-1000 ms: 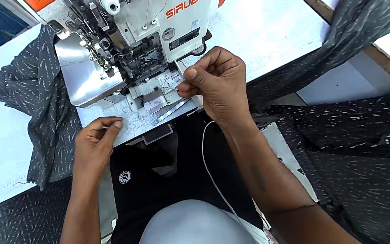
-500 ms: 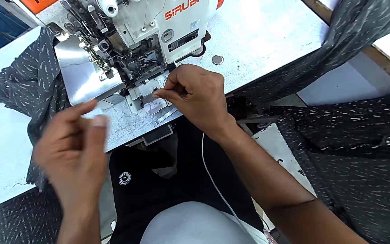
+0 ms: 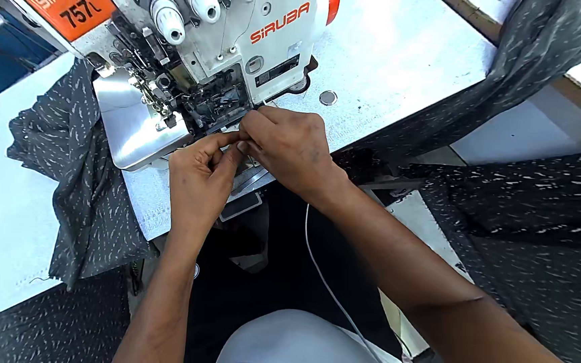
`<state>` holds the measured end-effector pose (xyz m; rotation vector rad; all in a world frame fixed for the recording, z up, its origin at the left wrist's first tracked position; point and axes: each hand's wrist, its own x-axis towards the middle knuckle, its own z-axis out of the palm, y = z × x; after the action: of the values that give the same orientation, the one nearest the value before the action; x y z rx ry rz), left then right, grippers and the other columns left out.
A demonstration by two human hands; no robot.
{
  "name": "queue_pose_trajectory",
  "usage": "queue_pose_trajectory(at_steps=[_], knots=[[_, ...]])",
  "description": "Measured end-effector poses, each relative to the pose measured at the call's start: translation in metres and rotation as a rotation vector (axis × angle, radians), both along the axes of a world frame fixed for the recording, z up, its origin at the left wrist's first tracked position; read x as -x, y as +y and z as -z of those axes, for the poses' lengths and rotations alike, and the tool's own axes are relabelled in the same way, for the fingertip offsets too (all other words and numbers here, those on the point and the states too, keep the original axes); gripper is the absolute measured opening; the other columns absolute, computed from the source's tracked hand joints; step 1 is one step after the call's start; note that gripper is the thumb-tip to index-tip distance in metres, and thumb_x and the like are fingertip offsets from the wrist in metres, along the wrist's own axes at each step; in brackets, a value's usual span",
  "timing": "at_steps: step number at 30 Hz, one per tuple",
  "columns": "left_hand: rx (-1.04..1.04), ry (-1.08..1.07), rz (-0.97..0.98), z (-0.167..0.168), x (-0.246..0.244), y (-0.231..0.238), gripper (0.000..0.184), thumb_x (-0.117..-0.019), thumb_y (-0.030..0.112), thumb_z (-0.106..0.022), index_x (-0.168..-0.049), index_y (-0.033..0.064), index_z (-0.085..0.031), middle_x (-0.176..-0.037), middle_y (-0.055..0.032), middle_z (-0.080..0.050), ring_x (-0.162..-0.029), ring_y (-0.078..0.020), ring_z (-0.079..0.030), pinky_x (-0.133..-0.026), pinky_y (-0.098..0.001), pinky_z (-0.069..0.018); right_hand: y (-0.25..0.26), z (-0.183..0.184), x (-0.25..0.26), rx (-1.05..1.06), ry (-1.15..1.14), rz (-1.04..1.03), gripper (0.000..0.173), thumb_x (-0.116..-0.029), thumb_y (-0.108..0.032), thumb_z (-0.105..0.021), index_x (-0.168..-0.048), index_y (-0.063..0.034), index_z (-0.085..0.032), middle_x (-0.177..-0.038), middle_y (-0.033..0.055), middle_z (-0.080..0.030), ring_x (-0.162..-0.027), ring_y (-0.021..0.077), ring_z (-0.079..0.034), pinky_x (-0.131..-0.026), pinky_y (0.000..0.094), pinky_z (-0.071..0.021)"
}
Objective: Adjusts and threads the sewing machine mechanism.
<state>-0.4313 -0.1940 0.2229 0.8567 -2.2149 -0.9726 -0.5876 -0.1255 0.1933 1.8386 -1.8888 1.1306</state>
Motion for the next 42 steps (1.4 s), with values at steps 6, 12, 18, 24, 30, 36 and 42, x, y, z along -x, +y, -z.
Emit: queue_pose_trajectory(at_steps=[6, 12, 18, 24, 30, 36, 42], knots=[[0.065, 0.043, -0.118, 0.015, 0.005, 0.002, 0.015, -0.1045, 0.02, -0.061, -0.102, 0.01, -0.073, -0.067, 0.0058, -0.06, -0.049, -0.0021, -0.047, -0.044, -0.0178, -0.0367, -0.004, 0.001, -0.002, -0.043, -0.038, -0.007, 0.013, -0.095, -0.016, -0.072, -0.09, -0.0058, -0.065, -0.07, 0.0088, -0.062, -0.062, 0.0263, -0.065, -0.05, 0.0395, -0.0467], [0.128, 0.036, -0.205, 0.023, 0.007, 0.006, 0.02, -0.1081, 0.025, -0.055, -0.103, 0.0112, -0.069, -0.071, 0.0048, -0.059, -0.053, -0.0012, -0.05, -0.047, -0.0175, -0.0394, -0.007, 0.005, 0.001, -0.059, -0.088, -0.079, 0.013, -0.1012, -0.019, -0.065, -0.1, -0.0099, -0.075, -0.089, 0.0085, -0.071, -0.079, 0.0246, -0.07, -0.064, 0.0408, -0.0522], [0.31, 0.07, -0.289, 0.037, 0.018, 0.006, 0.021, -0.1072, 0.021, -0.055, -0.099, 0.0075, -0.069, -0.07, 0.0059, -0.057, -0.056, 0.0016, -0.048, -0.052, -0.0158, -0.0394, -0.005, 0.011, 0.006, -0.024, -0.203, -0.137, 0.015, -0.102, -0.018, -0.064, -0.102, -0.0135, -0.078, -0.098, 0.0049, -0.075, -0.089, 0.0196, -0.072, -0.073, 0.0404, -0.0538], [0.403, 0.066, -0.316, 0.041, 0.019, 0.005, 0.022, -0.1072, 0.021, -0.056, -0.099, 0.0067, -0.07, -0.071, 0.0031, -0.058, -0.057, -0.0004, -0.051, -0.053, -0.0183, -0.0409, -0.009, 0.012, 0.005, -0.023, -0.235, -0.096, 0.017, -0.1022, -0.021, -0.063, -0.101, -0.0142, -0.079, -0.095, 0.0037, -0.075, -0.09, 0.0189, -0.071, -0.077, 0.0401, -0.0534], [0.457, 0.1, -0.287, 0.037, -0.012, 0.005, 0.019, -0.1066, 0.015, -0.057, -0.107, 0.0017, -0.07, -0.08, -0.0007, -0.064, -0.06, -0.0007, -0.054, -0.054, -0.0181, -0.0461, -0.023, 0.004, 0.0, -0.147, -0.255, 0.078, 0.017, -0.0995, -0.021, -0.062, -0.098, -0.0171, -0.078, -0.091, 0.003, -0.073, -0.088, 0.0211, -0.069, -0.072, 0.0401, -0.0526], [0.388, 0.018, -0.366, 0.048, -0.065, 0.001, 0.023, -0.1075, 0.017, -0.054, -0.112, 0.0002, -0.069, -0.074, 0.0026, -0.058, -0.056, 0.0029, -0.048, -0.05, -0.0142, -0.0401, -0.036, -0.01, -0.002, -0.386, -0.257, 0.183, 0.018, -0.099, -0.024, -0.061, -0.1, -0.0212, -0.078, -0.094, 0.0038, -0.071, -0.084, 0.023, -0.07, -0.064, 0.044, -0.0527], [0.3, 0.055, -0.386, 0.058, -0.075, -0.006, 0.02, -0.1054, 0.016, -0.058, -0.111, 0.0011, -0.069, -0.069, 0.0061, -0.054, -0.052, 0.0032, -0.044, -0.047, -0.0137, -0.0367, -0.03, -0.007, 0.004, -0.168, -0.377, 0.102, 0.018, -0.1018, -0.021, -0.06, -0.102, -0.0152, -0.077, -0.094, 0.004, -0.07, -0.086, 0.0187, -0.069, -0.072, 0.0396, -0.0556]])
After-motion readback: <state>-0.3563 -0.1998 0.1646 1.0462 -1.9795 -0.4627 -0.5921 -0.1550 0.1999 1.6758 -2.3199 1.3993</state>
